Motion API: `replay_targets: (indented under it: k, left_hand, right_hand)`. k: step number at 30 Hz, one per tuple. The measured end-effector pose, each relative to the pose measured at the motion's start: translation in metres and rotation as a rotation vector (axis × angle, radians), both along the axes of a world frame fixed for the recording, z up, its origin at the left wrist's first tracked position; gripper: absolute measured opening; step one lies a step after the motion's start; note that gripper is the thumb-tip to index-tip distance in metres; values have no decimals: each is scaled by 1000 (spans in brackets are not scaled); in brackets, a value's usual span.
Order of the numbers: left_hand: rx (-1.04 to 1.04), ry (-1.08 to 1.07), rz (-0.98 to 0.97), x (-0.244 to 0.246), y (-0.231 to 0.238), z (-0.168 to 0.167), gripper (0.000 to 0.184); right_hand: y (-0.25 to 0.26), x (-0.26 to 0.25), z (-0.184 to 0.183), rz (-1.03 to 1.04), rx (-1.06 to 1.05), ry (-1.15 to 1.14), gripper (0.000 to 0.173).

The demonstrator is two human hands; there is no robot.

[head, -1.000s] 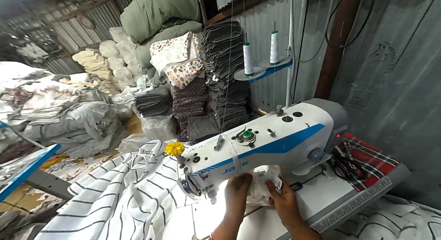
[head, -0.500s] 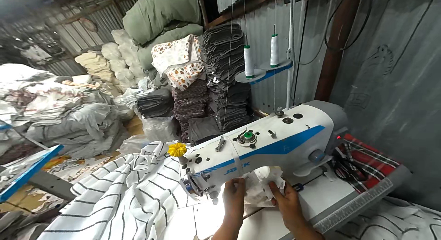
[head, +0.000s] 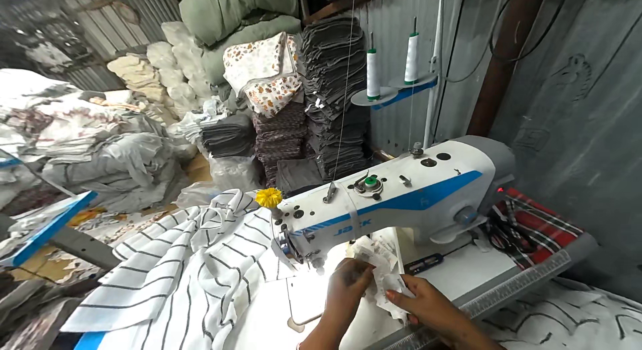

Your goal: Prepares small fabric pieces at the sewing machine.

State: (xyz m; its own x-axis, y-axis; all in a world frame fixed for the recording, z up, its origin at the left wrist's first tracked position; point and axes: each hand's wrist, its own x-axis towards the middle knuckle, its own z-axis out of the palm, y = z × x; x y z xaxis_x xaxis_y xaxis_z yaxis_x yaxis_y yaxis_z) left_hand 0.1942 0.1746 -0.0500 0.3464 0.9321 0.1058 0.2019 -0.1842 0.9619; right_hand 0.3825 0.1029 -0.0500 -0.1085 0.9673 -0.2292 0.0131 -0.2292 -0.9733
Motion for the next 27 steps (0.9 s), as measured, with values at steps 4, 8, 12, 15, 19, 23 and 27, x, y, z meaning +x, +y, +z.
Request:
replay_targets:
  k: [4,8,12,15,19,23,27]
  left_hand:
    - [-53,-27,-17,-13,-6,1,31]
    - [-14,8,-21,-19,-12,-3,23]
    - [-135,-128,161,-34,-22,-5,20]
    - [-201,-224,196,-43,-30,-8,21]
    - [-22,68,108,-49,-37,-12,20]
    - [82,190,28,-44,-46,2,30]
    - [158,138,13,-42,-48,-2,24]
  right_hand:
    - [-5,-2,-4,-19,-7,10,27]
    - [-8,-6,-5,22,-12,3,25]
    - [-15,-1,-1,-18,-15,-3,26]
    - [-20,-1,-1,-20,-36,29,24]
    - [-19,-11,0,22,-66,30,23]
    - [-17,-21,3,69,-82,-49,25]
    - [-16,-27,2,107,-85,-104,28]
